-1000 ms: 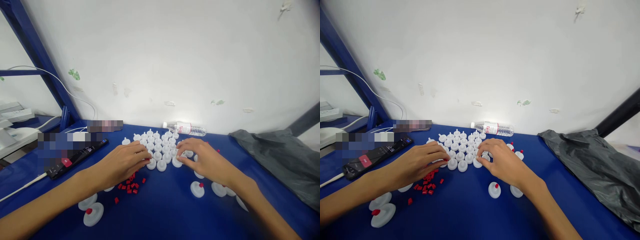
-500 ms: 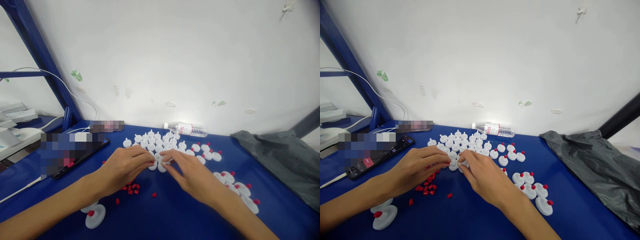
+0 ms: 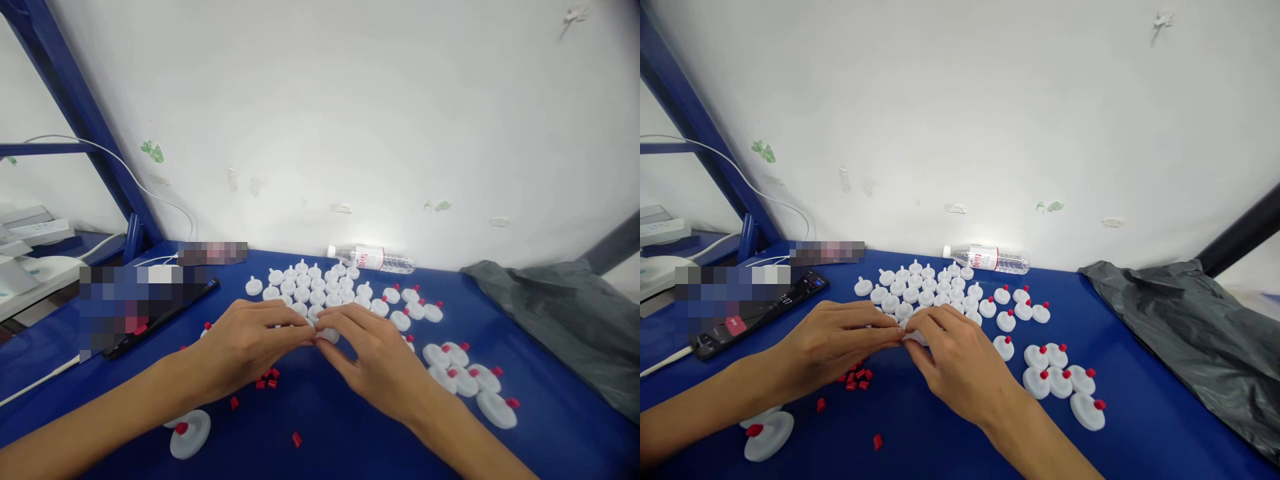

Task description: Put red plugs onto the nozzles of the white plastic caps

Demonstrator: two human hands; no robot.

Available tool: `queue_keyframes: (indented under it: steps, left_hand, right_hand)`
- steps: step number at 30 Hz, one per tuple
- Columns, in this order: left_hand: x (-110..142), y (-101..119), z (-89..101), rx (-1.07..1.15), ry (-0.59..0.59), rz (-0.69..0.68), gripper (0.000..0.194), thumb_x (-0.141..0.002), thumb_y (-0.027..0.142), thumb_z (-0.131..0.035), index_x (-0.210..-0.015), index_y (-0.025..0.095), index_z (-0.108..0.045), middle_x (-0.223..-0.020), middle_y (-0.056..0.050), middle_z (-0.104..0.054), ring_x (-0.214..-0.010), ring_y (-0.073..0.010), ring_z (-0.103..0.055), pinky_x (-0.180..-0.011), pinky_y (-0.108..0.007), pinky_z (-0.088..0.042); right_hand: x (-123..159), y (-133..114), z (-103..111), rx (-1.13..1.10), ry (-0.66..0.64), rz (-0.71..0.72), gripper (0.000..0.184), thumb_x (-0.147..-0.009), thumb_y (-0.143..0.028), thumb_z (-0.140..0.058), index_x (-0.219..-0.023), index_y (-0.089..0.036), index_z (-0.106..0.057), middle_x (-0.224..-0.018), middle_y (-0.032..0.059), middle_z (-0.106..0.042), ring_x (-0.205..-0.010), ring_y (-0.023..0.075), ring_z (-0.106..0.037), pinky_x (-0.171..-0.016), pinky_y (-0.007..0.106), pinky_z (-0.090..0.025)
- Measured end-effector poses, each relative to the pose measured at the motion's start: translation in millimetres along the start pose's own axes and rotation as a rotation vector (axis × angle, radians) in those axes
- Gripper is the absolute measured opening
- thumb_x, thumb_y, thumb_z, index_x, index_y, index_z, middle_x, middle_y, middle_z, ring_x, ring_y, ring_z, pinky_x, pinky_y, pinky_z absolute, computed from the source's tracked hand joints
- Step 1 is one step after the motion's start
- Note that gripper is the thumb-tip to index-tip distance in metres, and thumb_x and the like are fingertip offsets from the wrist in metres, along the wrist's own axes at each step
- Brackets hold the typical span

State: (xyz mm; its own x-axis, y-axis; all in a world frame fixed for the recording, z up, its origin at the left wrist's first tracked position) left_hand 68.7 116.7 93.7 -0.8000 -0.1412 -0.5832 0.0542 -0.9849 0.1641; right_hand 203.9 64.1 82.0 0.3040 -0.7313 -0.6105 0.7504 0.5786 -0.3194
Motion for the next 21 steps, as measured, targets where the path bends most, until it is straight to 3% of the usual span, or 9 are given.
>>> queue_keyframes:
  steps: [5, 10, 14, 21]
  left_hand:
    - [-8, -11, 7.7, 0.339, -0.037, 0.195, 0.023, -0.097, 0.015, -0.062, -0.109, 0.026, -0.078, -0.097, -0.002, -0.079, -0.084, -0.0134, -0.073, -0.072, -0.021, -0.058]
    - [-6, -22, 5.0, 0.437, -0.082, 0.444, 0.009, -0.093, 0.025, -0.071, -0.094, 0.026, -0.080, -0.086, 0.003, -0.078, -0.074, -0.0114, -0.069, -0.062, -0.021, -0.053]
    - [-6, -22, 6.1, 0.450, -0.044, 0.414, 0.007, -0.091, 0.024, -0.073, -0.093, 0.026, -0.080, -0.089, 0.001, -0.078, -0.078, -0.0129, -0.069, -0.064, -0.023, -0.053]
    - [-5, -12, 7.6, 0.249, 0.029, 0.201, 0.011, -0.094, 0.027, -0.070, -0.095, 0.028, -0.081, -0.089, -0.002, -0.074, -0.079, -0.0137, -0.065, -0.070, -0.024, -0.054]
  right_hand:
    - [0, 0, 4, 0.004, 0.072, 0.013, 0.009, -0.099, -0.019, -0.061, -0.107, -0.020, -0.065, -0.105, 0.0057, -0.076, -0.094, 0.0184, -0.072, -0.085, 0.035, -0.060]
    - [3, -10, 6, 0.059, 0.106, 0.084, 0.009, -0.099, -0.019, -0.062, -0.107, -0.020, -0.066, -0.106, 0.0052, -0.077, -0.094, 0.0195, -0.073, -0.084, 0.037, -0.060]
    - [2, -10, 6, 0.060, 0.144, 0.028, 0.007, -0.097, -0.017, -0.063, -0.102, -0.020, -0.066, -0.100, 0.0032, -0.077, -0.091, 0.0192, -0.073, -0.083, 0.037, -0.060]
    - [2, -12, 2, 0.101, 0.131, 0.051, 0.010, -0.097, -0.013, -0.060, -0.103, -0.019, -0.065, -0.101, 0.0051, -0.076, -0.092, 0.0197, -0.072, -0.085, 0.036, -0.060]
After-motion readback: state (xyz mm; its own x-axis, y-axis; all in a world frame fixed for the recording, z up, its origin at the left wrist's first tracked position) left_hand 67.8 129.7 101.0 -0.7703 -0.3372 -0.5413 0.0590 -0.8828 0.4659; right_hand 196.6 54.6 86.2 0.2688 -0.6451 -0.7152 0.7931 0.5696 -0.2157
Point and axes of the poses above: each hand's wrist, its own x-axis away from the middle knuckle, its own z-axis out of the back of the hand, y = z × x, the point moved 7 cm from there along -x, towards the middle knuckle
